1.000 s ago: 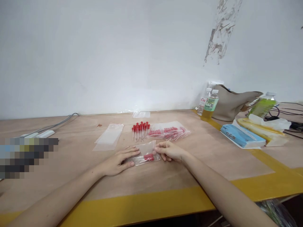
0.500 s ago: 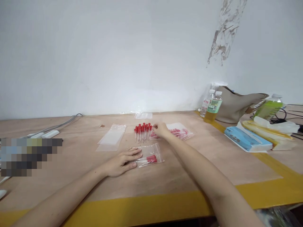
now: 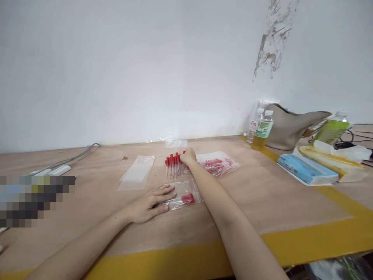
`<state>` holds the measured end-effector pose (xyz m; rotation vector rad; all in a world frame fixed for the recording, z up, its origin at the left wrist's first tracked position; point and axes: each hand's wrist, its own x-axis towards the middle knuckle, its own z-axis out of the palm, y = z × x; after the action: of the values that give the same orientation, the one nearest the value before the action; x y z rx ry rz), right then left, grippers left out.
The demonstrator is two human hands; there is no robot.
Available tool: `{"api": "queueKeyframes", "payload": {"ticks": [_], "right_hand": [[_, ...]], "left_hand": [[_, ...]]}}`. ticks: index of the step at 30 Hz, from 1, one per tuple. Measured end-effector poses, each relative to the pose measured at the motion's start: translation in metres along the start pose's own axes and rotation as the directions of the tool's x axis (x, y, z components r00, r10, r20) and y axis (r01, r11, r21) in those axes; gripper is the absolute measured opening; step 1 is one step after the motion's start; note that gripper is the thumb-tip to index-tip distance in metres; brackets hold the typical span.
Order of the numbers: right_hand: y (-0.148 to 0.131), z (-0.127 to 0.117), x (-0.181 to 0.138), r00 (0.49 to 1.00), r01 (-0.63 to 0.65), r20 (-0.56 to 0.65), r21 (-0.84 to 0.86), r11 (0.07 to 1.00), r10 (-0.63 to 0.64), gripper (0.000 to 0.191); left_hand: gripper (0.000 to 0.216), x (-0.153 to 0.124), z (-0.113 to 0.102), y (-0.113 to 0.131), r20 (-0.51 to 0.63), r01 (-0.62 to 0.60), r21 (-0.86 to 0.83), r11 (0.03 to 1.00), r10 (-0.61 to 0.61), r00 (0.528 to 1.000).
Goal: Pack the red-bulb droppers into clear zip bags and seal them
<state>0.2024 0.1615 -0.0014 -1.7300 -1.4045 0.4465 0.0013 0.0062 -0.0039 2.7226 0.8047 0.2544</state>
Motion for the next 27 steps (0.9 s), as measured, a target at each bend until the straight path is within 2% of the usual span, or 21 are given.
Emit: {"api": "queueKeyframes", "payload": {"ticks": [3, 7, 8, 10, 15, 18, 23, 25, 27], "right_hand": [[-0.005, -0.013, -0.002, 0.997, 0.02, -0.077, 0.093, 0.995, -0.013, 0.027], [0.001, -0.048, -0.017, 0.989, 0.079, -0.141, 0.222, 0.972, -0.048, 0.031], [0.007, -0.059, -0.024, 0.988, 0.093, -0.144, 0.262, 0.961, -0.056, 0.03], [0.024, -0.08, -0.038, 0.989, 0.098, -0.146, 0.453, 0.886, -0.035, 0.029], [0.066, -0.114, -0.074, 0.99, -0.041, -0.079, 0.644, 0.764, 0.12, 0.027], [0.075, -0.115, -0.086, 0.985, -0.058, -0.078, 0.698, 0.714, 0.156, 0.025], [0.071, -0.103, -0.096, 0.992, -0.044, -0.051, 0.733, 0.679, 0.119, 0.023], [0.068, -0.1, -0.1, 0.99, -0.07, -0.026, 0.752, 0.655, 0.136, 0.02], [0.065, -0.099, -0.105, 0.985, -0.14, 0.047, 0.786, 0.603, 0.167, 0.016]], "left_hand": [[0.047, 0.0, 0.0, -0.001, 0.001, 0.012, -0.009, 1.0, -0.012, 1.0], [0.047, 0.001, 0.0, -0.001, -0.002, 0.018, -0.002, 1.0, -0.018, 1.0], [0.046, 0.001, 0.001, -0.001, -0.006, 0.018, 0.001, 1.0, -0.018, 1.0], [0.046, 0.001, 0.0, -0.001, -0.016, 0.016, 0.002, 1.0, -0.016, 1.0], [0.046, 0.001, -0.001, 0.002, -0.037, 0.014, 0.0, 1.0, -0.014, 0.999], [0.046, 0.001, -0.001, 0.002, -0.041, 0.022, -0.011, 1.0, -0.023, 0.999], [0.046, 0.001, 0.0, 0.001, -0.041, 0.029, -0.021, 0.999, -0.03, 0.999], [0.046, 0.001, 0.0, 0.001, -0.037, 0.035, -0.024, 0.999, -0.036, 0.999], [0.047, 0.001, 0.0, 0.002, -0.037, 0.04, -0.031, 0.999, -0.041, 0.998]]}}
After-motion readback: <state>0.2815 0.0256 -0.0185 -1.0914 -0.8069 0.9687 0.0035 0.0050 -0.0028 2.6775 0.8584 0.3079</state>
